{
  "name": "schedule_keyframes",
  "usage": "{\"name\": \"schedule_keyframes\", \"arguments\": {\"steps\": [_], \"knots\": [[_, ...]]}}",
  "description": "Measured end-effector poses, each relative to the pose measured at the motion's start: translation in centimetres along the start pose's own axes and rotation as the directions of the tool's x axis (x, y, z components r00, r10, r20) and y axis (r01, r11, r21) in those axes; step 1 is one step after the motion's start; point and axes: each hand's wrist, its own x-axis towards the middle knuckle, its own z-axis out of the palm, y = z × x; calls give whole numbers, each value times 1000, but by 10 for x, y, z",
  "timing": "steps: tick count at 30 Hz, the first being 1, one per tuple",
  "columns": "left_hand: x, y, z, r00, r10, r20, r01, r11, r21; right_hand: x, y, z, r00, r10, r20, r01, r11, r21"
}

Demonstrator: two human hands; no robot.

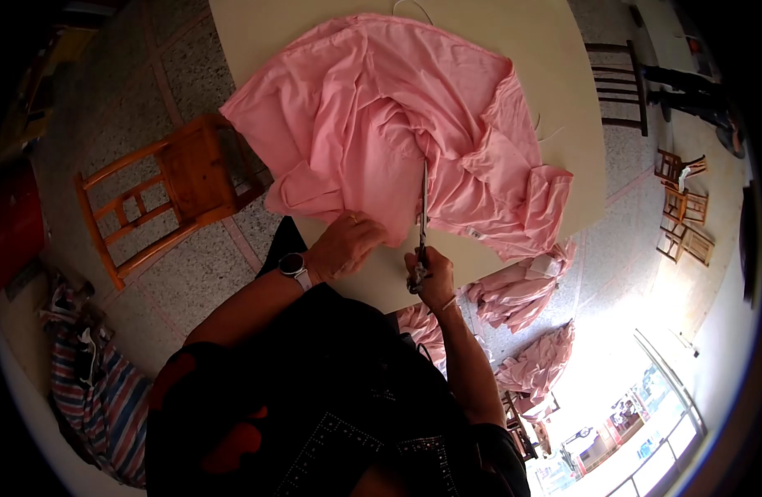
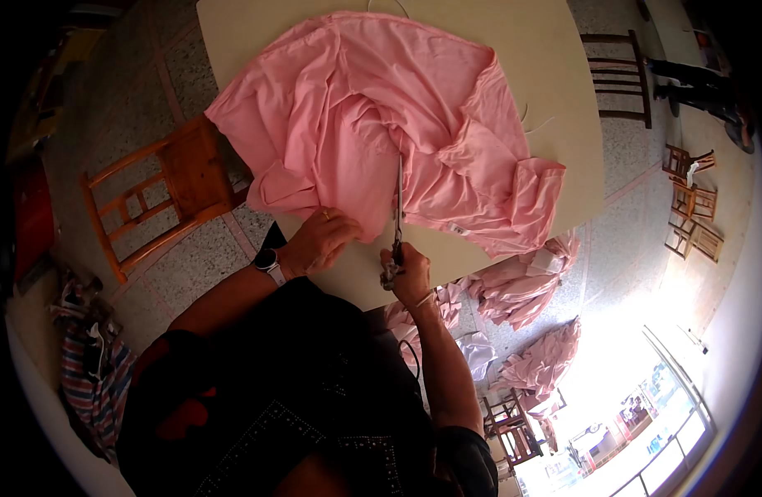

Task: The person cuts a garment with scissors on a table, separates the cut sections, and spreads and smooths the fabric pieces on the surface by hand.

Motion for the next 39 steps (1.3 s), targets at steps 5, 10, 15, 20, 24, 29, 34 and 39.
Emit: {"name": "schedule_keyframes", "arguments": {"steps": [5,10,15,20,24,29,34,39], "knots": [[-4,-7,4,1000,1,-17,-1,1000,-9,0,16,-8,991,65,118,-87,976,198],[-1,-6,2,998,-16,-53,15,1000,-16,6,5,-28,949,118,294,-224,905,361],[-1,-3,2,999,-22,-44,20,999,-45,22,14,-41,916,86,392,-204,941,271],[-1,1,1,998,-37,-42,34,996,-84,33,15,-43,943,55,329,-100,987,122],[3,6,-3,997,-43,-70,35,993,-112,34,-11,-48,947,119,298,-134,990,32],[0,4,-5,994,-86,-68,77,988,-134,33,-4,-52,940,128,315,-172,978,115],[8,-22,-13,962,-74,-261,93,994,60,28,16,-60,933,120,341,-212,945,250],[36,-50,-62,917,-244,-316,373,804,463,23,20,-70,914,202,352,-313,902,296]]}}
